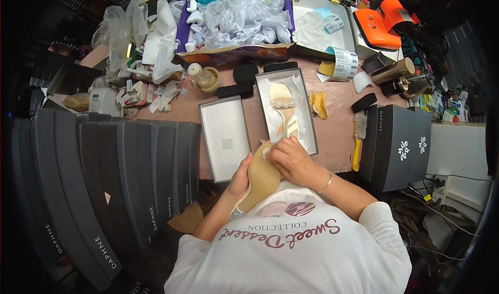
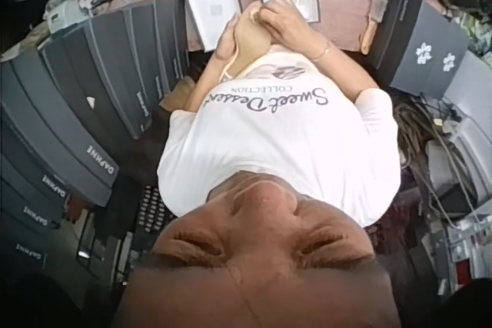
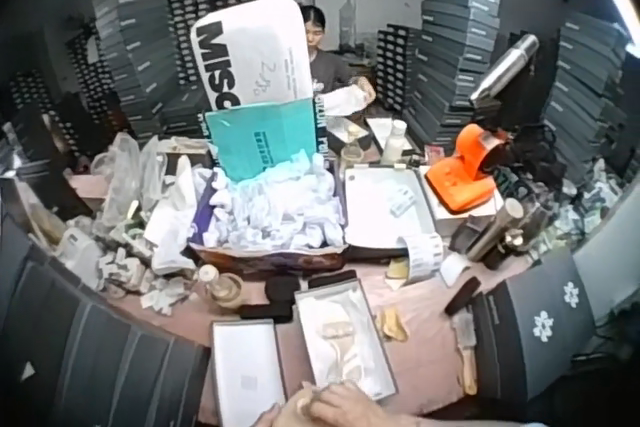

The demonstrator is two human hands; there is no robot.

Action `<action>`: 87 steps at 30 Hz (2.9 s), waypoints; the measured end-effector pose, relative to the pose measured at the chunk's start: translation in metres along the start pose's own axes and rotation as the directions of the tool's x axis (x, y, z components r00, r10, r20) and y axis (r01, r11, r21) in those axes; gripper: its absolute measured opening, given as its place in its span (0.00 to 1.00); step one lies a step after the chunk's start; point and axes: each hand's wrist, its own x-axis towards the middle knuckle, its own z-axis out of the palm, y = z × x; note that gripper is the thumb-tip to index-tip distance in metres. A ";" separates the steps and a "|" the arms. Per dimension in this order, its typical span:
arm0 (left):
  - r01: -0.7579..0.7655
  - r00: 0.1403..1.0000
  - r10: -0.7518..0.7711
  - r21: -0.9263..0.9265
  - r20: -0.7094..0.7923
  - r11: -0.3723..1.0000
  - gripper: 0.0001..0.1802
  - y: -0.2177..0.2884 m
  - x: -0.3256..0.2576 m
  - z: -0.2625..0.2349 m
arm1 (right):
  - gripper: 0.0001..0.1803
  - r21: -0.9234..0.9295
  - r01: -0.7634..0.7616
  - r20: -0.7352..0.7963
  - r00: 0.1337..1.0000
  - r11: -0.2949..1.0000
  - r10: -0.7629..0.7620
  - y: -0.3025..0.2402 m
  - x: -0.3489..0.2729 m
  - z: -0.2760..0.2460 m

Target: Cleaning and preparing high-heeled shoes for final packaging in a manufacturing facility.

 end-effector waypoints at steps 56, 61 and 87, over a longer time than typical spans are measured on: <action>-0.277 0.956 0.282 0.064 -0.078 0.959 0.38 0.017 -0.008 0.006 | 0.14 0.015 0.023 0.001 1.000 1.000 -0.023 -0.045 0.022 -0.010; -0.238 0.970 0.237 0.008 0.045 0.971 0.38 0.013 -0.009 0.007 | 0.15 0.067 0.069 0.091 0.993 0.995 -0.075 -0.037 -0.006 -0.014; -0.221 0.972 0.229 0.125 -0.052 0.967 0.36 0.013 -0.009 0.008 | 0.10 0.091 0.029 0.067 0.997 0.995 -0.035 -0.035 0.014 -0.015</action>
